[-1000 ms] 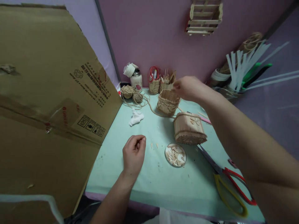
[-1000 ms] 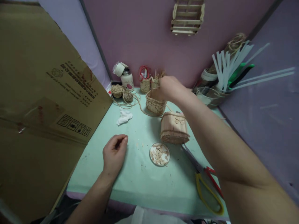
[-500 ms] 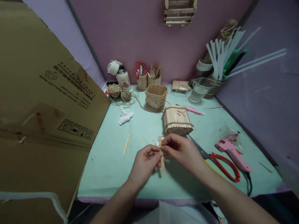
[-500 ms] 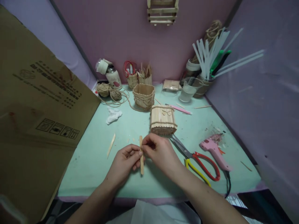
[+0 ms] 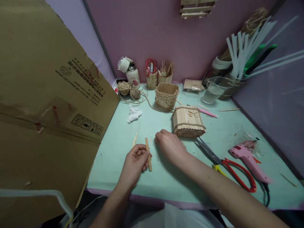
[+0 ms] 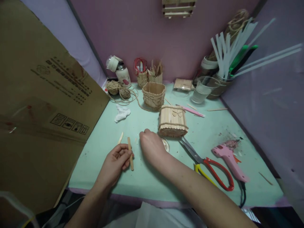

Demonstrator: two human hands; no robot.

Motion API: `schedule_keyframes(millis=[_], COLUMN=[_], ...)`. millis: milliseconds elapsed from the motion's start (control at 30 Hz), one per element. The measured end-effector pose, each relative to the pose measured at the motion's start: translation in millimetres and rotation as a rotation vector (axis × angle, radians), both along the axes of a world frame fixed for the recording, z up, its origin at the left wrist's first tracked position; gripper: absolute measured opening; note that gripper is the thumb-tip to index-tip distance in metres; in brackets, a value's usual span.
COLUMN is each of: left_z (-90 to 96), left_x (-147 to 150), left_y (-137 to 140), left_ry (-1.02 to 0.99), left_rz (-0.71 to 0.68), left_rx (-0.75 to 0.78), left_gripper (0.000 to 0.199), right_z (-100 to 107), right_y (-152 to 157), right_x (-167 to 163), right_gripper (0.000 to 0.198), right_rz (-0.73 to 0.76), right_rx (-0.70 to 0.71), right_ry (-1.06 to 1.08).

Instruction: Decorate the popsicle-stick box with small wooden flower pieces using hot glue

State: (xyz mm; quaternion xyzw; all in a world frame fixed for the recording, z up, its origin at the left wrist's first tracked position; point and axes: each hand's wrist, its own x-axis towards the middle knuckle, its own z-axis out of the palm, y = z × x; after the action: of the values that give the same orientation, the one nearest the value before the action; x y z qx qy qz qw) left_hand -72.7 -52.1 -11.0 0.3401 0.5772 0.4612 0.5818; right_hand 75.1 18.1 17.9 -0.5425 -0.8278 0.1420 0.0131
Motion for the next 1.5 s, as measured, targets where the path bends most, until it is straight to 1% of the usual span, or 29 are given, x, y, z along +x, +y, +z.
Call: schedule_keyframes(millis=[133, 300, 367, 400, 467, 533, 567, 633, 667, 767, 833, 1100, 1300, 1500], left_z=[-1.2, 2.2, 1.8, 1.2, 0.1, -0.3, 0.0, 1.2, 2.0, 3.9, 4.2, 3.7, 5.5, 8.8], left_x=[2.7, -0.5, -0.9, -0.4, 2.1, 6.3, 8.8, 14.3, 16.9, 23.6, 26.6, 31.9, 33.5, 31.6], left_y=[3.1, 3.8, 3.2, 3.0, 2.7, 2.6, 2.7, 2.6, 2.5, 2.0, 1.7, 3.1, 2.5, 3.2], left_ry=[0.017, 0.049, 0.058, 0.062, 0.071, 0.075, 0.076, 0.082, 0.087, 0.1, 0.109, 0.156, 0.099, 0.183], left_rz=[-0.04, -0.064, -0.068, -0.072, -0.086, -0.106, -0.119, -0.147, -0.161, -0.196, -0.209, -0.226, -0.236, -0.247], left_rx=[0.004, 0.001, 0.014, 0.019, 0.028, 0.032, 0.032, 0.034, 0.037, 0.042, 0.043, 0.044, 0.024, 0.084], left_gripper=[0.021, 0.017, 0.016, 0.015, 0.014, 0.013, 0.013, 0.012, 0.011, 0.009, 0.009, 0.011, 0.012, 0.007], right_z=[-5.9, -11.5, -9.7, -8.2, -5.1, -2.8, -2.0, -0.7, -0.1, 1.1, 0.8, -7.7, -10.4, -9.3], right_y=[4.6, 5.2, 4.2, 3.4, 1.1, -2.1, -3.9, -7.3, -8.9, -12.2, -13.1, -11.9, -12.8, -14.8], right_x=[-12.5, -11.2, -7.3, -4.6, 1.8, 8.3, 11.0, 15.1, 16.5, 19.3, 21.1, 27.5, 29.7, 31.2], right_gripper=[0.021, 0.019, 0.018, 0.017, 0.011, 0.007, 0.011, 0.02, 0.023, 0.027, 0.028, 0.029, 0.028, 0.026], right_rz=[-0.011, -0.004, -0.029, -0.065, -0.18, -0.312, -0.359, -0.423, -0.448, -0.506, -0.529, -0.533, -0.524, -0.508], right_rx=[0.007, 0.027, 0.011, -0.014, -0.127, -0.332, -0.439, -0.606, -0.654, -0.726, -0.75, -0.686, -0.715, -0.735], right_ry=[-0.03, 0.01, 0.082, 0.178, 0.497, 0.857, 0.987, 1.143, 1.181, 1.224, 1.242, 1.285, 1.29, 1.31])
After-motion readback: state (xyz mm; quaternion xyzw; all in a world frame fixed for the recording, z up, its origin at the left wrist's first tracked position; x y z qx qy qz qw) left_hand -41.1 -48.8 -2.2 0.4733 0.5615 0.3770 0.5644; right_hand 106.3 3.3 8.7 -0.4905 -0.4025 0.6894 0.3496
